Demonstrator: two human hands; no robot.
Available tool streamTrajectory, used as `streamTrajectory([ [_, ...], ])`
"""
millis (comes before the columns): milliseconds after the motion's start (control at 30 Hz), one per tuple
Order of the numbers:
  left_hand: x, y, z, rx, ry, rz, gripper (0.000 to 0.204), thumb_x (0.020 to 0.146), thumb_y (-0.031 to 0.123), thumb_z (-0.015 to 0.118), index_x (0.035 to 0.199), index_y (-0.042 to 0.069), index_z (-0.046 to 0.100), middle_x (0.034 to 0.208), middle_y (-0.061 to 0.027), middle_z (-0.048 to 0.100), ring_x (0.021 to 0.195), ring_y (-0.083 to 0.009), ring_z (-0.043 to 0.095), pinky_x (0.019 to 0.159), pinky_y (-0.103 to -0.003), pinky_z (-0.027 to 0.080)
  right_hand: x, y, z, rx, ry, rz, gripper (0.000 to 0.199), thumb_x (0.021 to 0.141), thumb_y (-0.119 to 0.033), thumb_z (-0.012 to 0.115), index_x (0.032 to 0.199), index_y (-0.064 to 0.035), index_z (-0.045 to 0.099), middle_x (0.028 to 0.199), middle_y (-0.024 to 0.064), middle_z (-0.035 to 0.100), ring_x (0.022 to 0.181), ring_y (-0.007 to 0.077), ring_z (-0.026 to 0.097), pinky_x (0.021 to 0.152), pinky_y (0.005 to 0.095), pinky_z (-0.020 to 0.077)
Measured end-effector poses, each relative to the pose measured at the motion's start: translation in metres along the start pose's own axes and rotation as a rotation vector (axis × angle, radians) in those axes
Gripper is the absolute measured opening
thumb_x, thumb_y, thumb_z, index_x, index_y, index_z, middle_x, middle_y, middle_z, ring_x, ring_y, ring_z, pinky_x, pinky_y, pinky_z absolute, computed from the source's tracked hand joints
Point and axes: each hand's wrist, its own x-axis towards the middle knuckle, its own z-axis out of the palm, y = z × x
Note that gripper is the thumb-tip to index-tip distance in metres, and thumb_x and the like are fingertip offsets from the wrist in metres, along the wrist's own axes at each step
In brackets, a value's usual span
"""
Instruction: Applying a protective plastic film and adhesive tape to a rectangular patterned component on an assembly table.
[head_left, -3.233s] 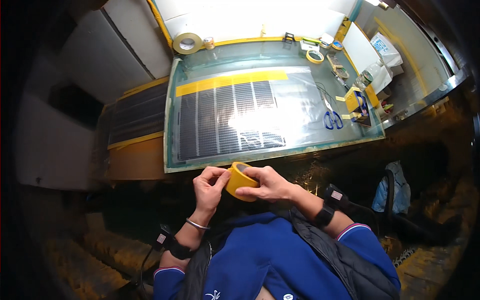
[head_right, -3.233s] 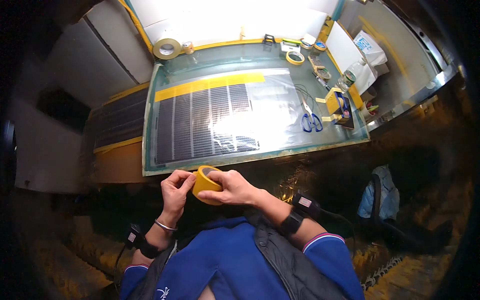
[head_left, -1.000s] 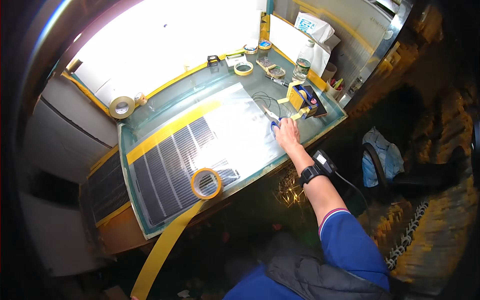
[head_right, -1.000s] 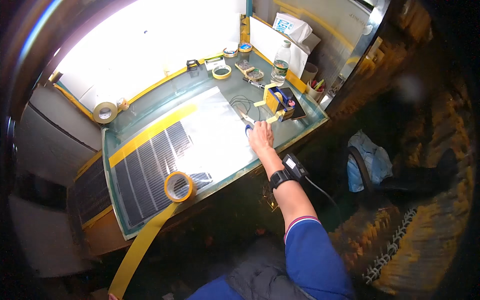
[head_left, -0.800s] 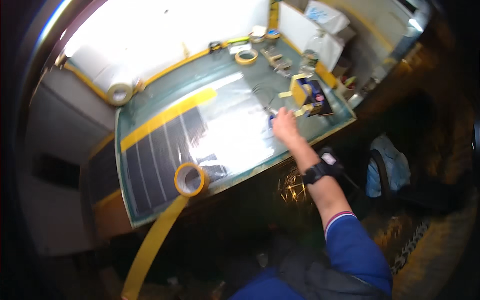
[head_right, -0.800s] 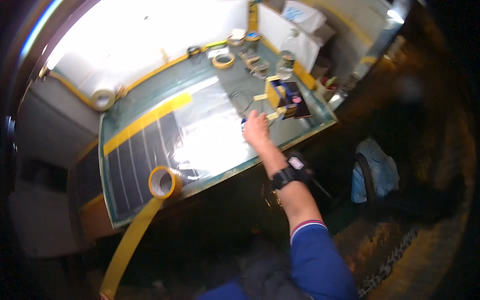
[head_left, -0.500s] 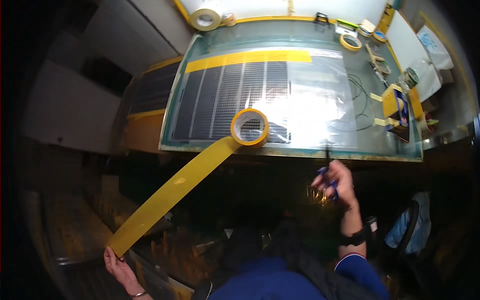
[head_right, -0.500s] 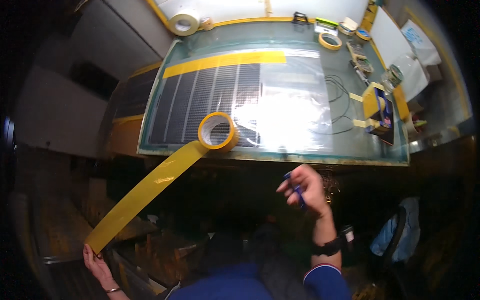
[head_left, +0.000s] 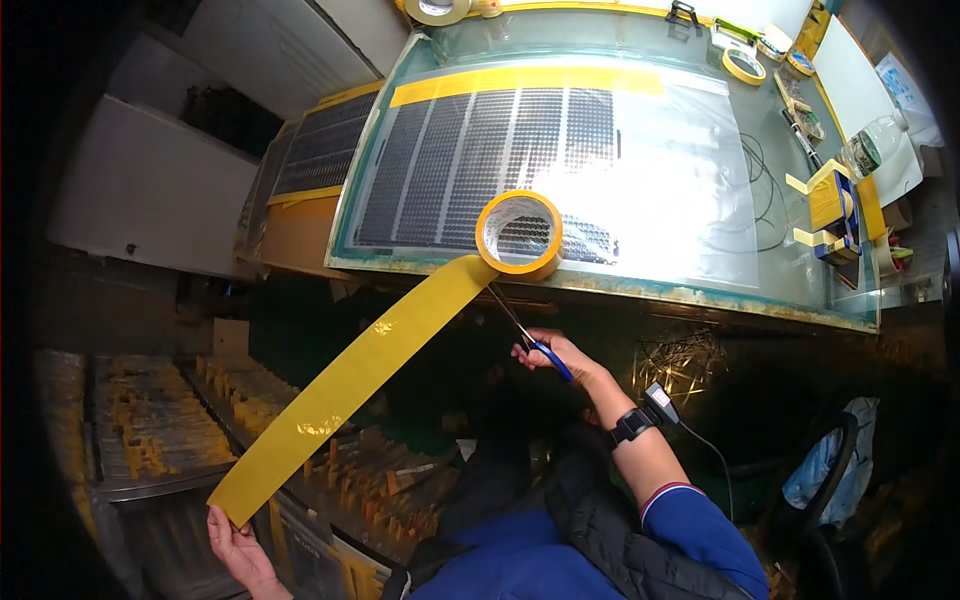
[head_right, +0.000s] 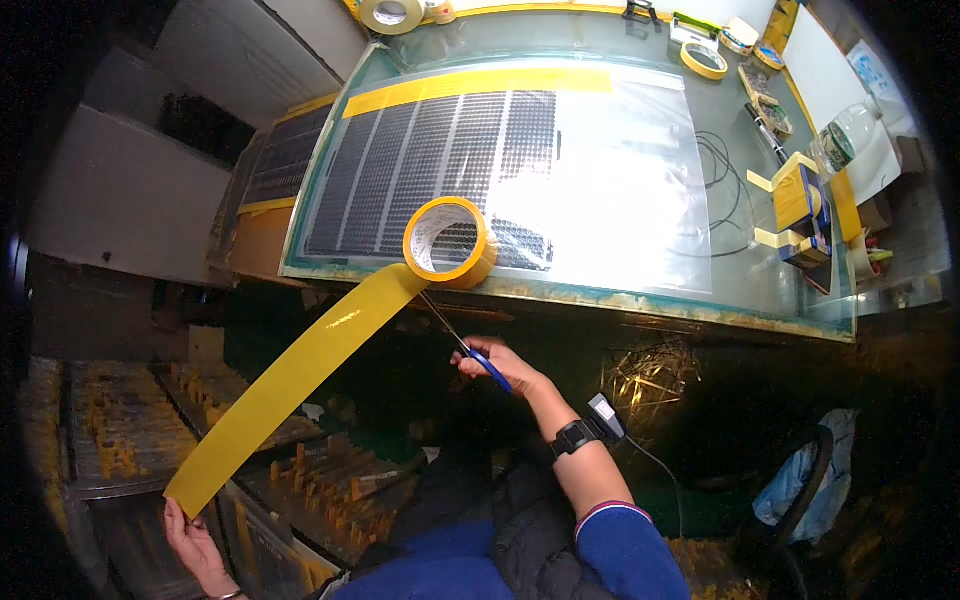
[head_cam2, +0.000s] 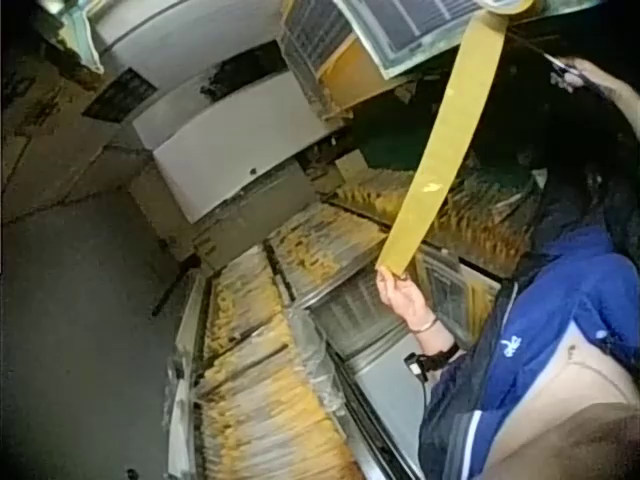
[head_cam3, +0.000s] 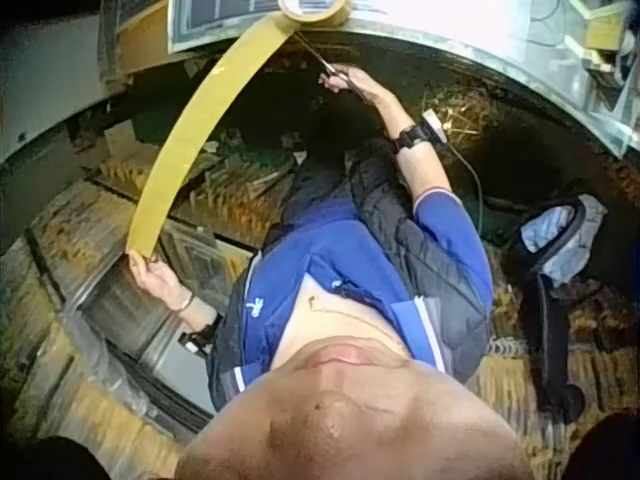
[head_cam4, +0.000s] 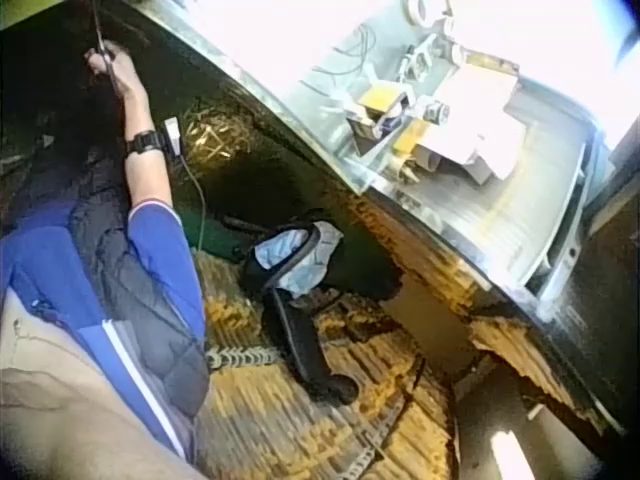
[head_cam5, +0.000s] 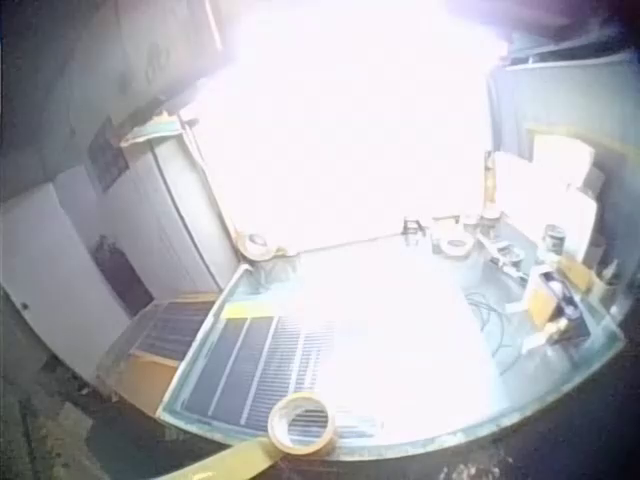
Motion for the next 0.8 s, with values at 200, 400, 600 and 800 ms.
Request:
streamTrajectory([
  [200, 0.007, -0.008, -0.008, 0.016, -0.026, -0.019, 0.019, 0.095, 0.02, 0.052, 0.107, 0.005, 0.055, 0.089, -0.0007, 0.058, 0.069, -0.0039, 0.046, 0.058, -0.019, 0.034, 0.009, 0.0, -0.001, -0.044, 0.088, 0.04, 0.049, 0.074, -0.042, 0.075, 0.102, -0.004, 0.062, 0.095, 0.0037, 0.062, 0.085, 0.0117, 0.055, 0.076, 0.0247, 0.0454],
  [400, 0.011, -0.019, -0.018, 0.016, -0.041, -0.045, 0.022, 0.096, 0.021, 0.052, 0.11, 0.005, 0.054, 0.094, -0.0002, 0.059, 0.071, -0.0042, 0.048, 0.058, -0.02, 0.035, 0.009, -0.007, 0.002, -0.11, 0.121, 0.01, 0.046, 0.072, -0.042, 0.076, 0.095, -0.003, 0.066, 0.087, 0.0031, 0.064, 0.078, 0.0106, 0.056, 0.069, 0.0237, 0.046],
  [600, 0.002, -0.017, -0.002, 0.002, -0.001, -0.048, 0.015, 0.094, 0.019, 0.054, 0.102, 0.005, 0.055, 0.087, -0.0008, 0.058, 0.067, -0.004, 0.046, 0.057, -0.019, 0.034, 0.009, -0.008, 0.002, -0.107, 0.149, -0.006, 0.043, 0.072, -0.039, 0.078, 0.094, -0.0033, 0.067, 0.084, 0.0018, 0.064, 0.073, 0.0092, 0.056, 0.064, 0.0221, 0.0449],
  [800, 0.001, -0.02, -0.003, -0.017, -0.001, -0.057, 0.015, 0.094, 0.019, 0.055, 0.101, 0.006, 0.056, 0.087, -0.0011, 0.059, 0.068, -0.0038, 0.047, 0.057, -0.019, 0.034, 0.01, -0.008, 0.006, -0.096, 0.198, -0.003, 0.039, 0.071, -0.035, 0.08, 0.09, -0.003, 0.068, 0.077, 0.0011, 0.064, 0.067, 0.008, 0.055, 0.059, 0.0213, 0.0432],
])
